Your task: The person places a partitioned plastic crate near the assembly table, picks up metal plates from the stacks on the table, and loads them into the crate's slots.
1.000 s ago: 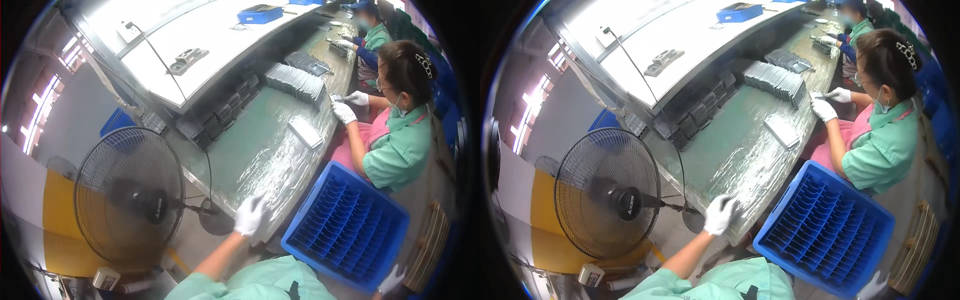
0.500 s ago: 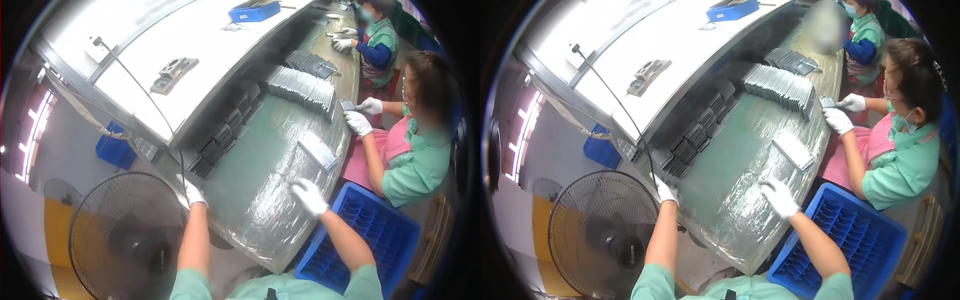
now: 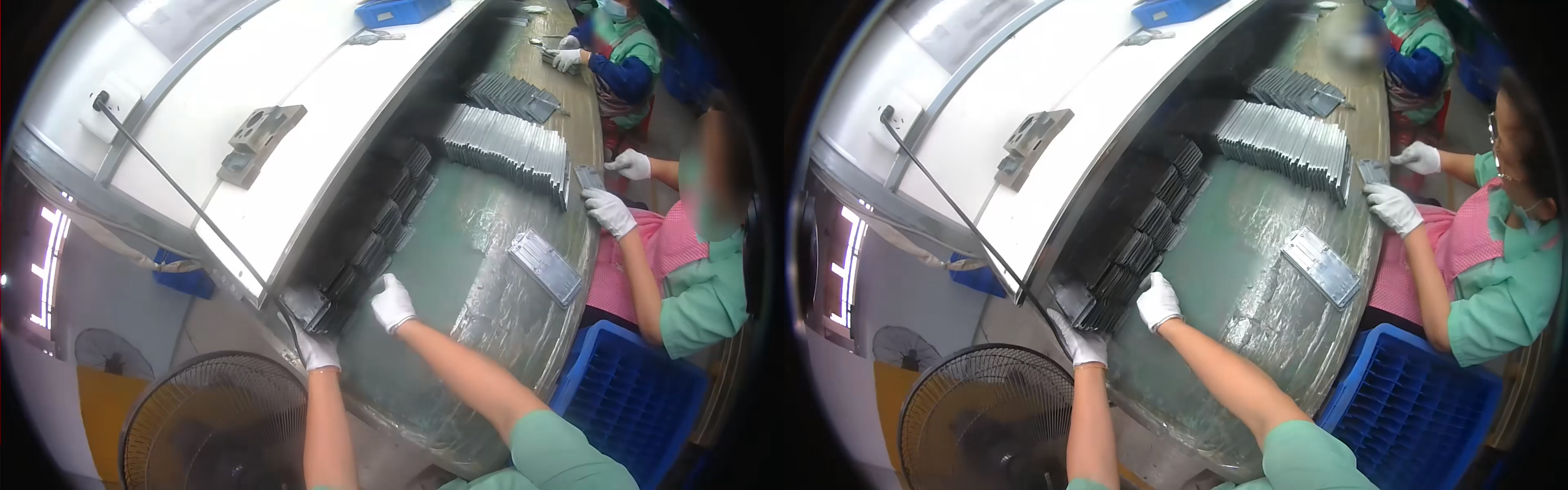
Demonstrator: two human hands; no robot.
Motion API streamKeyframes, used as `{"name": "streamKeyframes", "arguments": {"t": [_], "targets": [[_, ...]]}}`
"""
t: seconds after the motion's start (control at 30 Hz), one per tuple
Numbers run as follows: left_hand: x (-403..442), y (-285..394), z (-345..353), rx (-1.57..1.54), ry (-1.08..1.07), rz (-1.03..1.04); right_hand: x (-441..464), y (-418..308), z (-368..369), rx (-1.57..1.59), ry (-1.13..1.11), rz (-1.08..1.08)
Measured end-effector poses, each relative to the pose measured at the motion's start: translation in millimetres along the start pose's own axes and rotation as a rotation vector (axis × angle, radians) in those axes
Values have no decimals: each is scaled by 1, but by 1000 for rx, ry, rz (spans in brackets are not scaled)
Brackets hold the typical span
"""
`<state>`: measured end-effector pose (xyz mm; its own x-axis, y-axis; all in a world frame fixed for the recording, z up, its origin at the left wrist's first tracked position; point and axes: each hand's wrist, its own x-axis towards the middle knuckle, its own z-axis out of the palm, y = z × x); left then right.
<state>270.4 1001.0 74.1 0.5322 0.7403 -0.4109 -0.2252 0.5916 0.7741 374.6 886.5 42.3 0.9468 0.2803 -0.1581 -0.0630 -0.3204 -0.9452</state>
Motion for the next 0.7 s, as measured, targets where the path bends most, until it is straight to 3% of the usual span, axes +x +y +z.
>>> {"name": "streamKeyframes", "arguments": {"t": [0.13,0.27,0.3,0.4,0.43,0.57,0.67,0.7], "targets": [[1,-3,0,63,74,38,1,-9,-2,-16,-91,61],[28,-1,-27,-136,-88,38,-4,-1,11,-34,21,-30],[21,0,-21,17,-11,82,-4,0,13,-28,14,-30],[-3,5,5,-6,127,193,-9,-2,17,6,-47,-14],[3,2,-3,25,64,311,-10,-2,18,18,-74,-7],[-8,7,8,-124,261,230,-7,-4,10,-38,-165,14],[69,-20,-79,-210,171,346,-6,-27,-7,-194,-143,-111],[60,-14,-69,-88,187,357,-2,-32,-9,-260,-251,-154]]}}
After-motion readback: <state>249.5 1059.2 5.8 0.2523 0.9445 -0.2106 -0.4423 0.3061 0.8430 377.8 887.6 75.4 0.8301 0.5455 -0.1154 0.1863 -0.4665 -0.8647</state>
